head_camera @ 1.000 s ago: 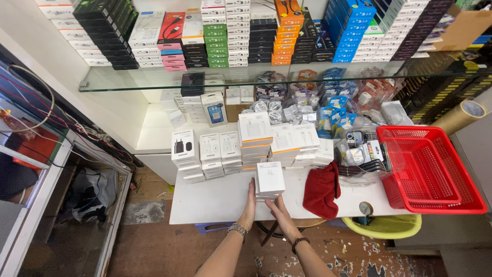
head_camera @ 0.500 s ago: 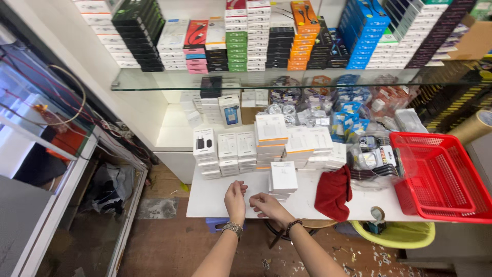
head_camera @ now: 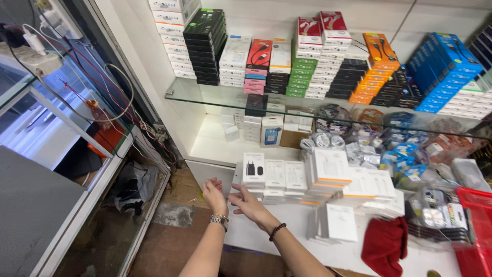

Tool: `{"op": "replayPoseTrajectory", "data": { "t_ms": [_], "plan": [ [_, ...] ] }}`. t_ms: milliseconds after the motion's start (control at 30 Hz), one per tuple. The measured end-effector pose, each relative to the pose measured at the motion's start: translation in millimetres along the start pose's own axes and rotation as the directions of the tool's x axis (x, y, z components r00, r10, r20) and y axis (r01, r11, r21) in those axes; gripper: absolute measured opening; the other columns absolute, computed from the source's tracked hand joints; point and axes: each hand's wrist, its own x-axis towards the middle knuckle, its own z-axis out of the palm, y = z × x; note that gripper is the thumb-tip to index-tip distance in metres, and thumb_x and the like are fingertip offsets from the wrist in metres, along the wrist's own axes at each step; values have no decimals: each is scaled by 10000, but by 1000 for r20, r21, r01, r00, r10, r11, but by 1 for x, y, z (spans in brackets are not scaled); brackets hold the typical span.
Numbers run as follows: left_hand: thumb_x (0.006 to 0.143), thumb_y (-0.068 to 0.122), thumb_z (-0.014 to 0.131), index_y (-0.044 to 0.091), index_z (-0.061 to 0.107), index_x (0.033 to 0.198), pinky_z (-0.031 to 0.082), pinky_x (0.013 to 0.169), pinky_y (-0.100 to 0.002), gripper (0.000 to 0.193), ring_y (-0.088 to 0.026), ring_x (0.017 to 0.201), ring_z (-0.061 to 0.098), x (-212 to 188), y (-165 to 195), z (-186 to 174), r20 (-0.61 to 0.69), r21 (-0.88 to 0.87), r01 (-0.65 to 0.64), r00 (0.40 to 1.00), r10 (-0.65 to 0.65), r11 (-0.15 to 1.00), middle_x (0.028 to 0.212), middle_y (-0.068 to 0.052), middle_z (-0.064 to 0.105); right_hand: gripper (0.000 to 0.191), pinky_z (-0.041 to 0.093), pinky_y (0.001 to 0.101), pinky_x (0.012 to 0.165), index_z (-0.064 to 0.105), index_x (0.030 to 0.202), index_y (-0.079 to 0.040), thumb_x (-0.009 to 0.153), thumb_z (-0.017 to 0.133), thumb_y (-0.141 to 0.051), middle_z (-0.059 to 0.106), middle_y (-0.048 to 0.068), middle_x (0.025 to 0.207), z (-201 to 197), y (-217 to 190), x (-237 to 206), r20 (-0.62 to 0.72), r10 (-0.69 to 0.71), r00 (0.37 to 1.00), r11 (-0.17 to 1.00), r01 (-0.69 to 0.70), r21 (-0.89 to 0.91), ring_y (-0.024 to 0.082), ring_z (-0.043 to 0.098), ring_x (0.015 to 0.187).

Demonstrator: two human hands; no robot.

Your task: The person wipes the glass display shelf with a red cloth and stacks white product boxes, placing them neatly on the shelf. They pick up boxes from the counter one at a time, wipe them, and arrange them in a pile on the glass shelf.

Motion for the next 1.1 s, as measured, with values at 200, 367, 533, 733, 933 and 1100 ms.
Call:
{"op": "replayPoseTrajectory", "data": {
  "t_ms": [200,367,533,733,933,1100],
  "plan": [
    [1053,315,405,-8,668,1049,557,759,-337,416,-192,794,669,114,5,26,209,21,24,978,-28,999,886,-103,715,655,530,340,1022,333,1571,-165,986,567,-344,503,84,1517,43,0,130,-310,24,951,982,35,185,186,545,1323],
    [1061,278,517,-38,661,1147,506,743,-369,357,-209,825,606,192,7,51,391,63,133,908,-147,989,980,-141,705,685,521,368,991,321,1574,-149,975,591,-341,473,108,1526,43,-9,241,-486,113,866,945,59,323,218,529,1327],
    [869,246,727,79,539,1322,558,888,-390,518,-260,1055,678,262,-11,79,523,514,-209,845,-111,832,1238,-125,667,725,538,403,957,286,1580,-127,959,597,-332,458,125,1535,30,-2,318,-577,291,764,890,6,456,264,522,1322],
    [774,240,865,39,520,1327,511,1005,-396,683,-335,1192,626,311,-67,136,663,552,-465,748,-26,692,1310,-200,628,734,531,412,983,281,1578,-89,958,595,-325,423,168,1548,-5,20,377,-709,276,649,905,71,419,284,530,1327],
    [763,218,839,52,583,1304,514,900,-431,622,-316,1029,661,335,-95,175,754,506,-573,657,-7,645,1137,-165,695,723,459,381,1072,289,1560,-16,954,625,-221,431,187,1567,-35,40,418,-793,151,590,983,-5,183,301,547,1334],
    [894,262,726,47,626,1275,558,765,-376,449,-229,796,674,373,-88,164,803,518,-256,476,-359,816,952,-87,712,805,451,361,1049,262,1585,-96,885,658,-120,472,135,1520,-54,52,428,-764,88,639,952,172,254,243,555,1283]
  ]
}}
